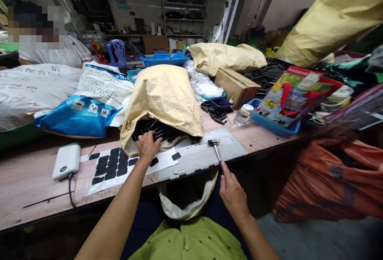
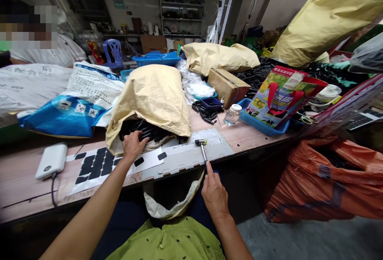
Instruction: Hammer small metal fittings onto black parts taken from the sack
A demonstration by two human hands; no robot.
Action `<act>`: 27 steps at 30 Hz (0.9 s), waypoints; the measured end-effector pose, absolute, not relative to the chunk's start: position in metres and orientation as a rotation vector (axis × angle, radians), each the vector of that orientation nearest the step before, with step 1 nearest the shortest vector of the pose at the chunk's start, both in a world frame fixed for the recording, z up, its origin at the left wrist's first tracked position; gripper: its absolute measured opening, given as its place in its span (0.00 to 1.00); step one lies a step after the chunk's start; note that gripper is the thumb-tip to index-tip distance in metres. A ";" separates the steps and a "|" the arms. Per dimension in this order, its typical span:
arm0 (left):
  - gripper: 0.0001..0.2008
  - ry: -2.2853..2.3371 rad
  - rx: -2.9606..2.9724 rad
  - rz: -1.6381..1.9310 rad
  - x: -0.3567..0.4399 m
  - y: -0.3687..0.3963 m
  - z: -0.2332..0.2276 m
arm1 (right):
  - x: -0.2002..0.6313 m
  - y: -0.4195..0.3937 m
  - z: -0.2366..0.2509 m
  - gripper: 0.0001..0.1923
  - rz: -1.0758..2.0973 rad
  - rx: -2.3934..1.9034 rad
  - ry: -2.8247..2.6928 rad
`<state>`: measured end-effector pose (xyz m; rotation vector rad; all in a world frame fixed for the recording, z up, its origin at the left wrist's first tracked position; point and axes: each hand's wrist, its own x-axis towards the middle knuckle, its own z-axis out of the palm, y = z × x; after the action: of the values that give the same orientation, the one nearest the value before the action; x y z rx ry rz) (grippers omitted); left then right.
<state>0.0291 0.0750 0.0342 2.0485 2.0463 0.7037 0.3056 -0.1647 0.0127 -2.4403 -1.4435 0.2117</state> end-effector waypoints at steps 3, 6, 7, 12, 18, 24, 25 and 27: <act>0.15 2.041 2.021 0.654 0.027 0.078 0.031 | 0.305 -0.165 0.013 0.28 0.212 -2.457 -1.448; 0.13 2.039 2.022 0.728 0.024 0.070 0.030 | 0.305 -0.166 0.013 0.28 0.214 -2.442 -1.453; 0.13 2.023 2.033 0.784 0.025 0.063 0.030 | 0.305 -0.166 0.013 0.28 0.214 -2.431 -1.450; 0.09 1.529 2.229 0.940 0.050 0.011 0.025 | 0.306 -0.166 0.010 0.28 0.250 -2.377 -1.407; 0.06 1.295 2.233 0.781 0.082 -0.025 0.006 | 0.310 -0.166 0.007 0.28 0.275 -2.265 -1.394; 0.11 1.281 2.216 0.761 0.080 -0.020 0.001 | 0.319 -0.160 0.004 0.30 0.501 -2.208 -1.269; 0.11 1.284 2.212 0.760 0.080 -0.019 0.002 | 0.320 -0.160 0.005 0.31 0.558 -2.195 -1.213; 0.11 1.296 2.200 0.759 0.080 -0.019 0.003 | 0.319 -0.161 0.009 0.31 0.609 -2.128 -1.107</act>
<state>0.0802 -0.0191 0.0030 2.2005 1.2960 0.7586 0.3186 -0.1614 0.0093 -2.1283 -1.1072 0.6092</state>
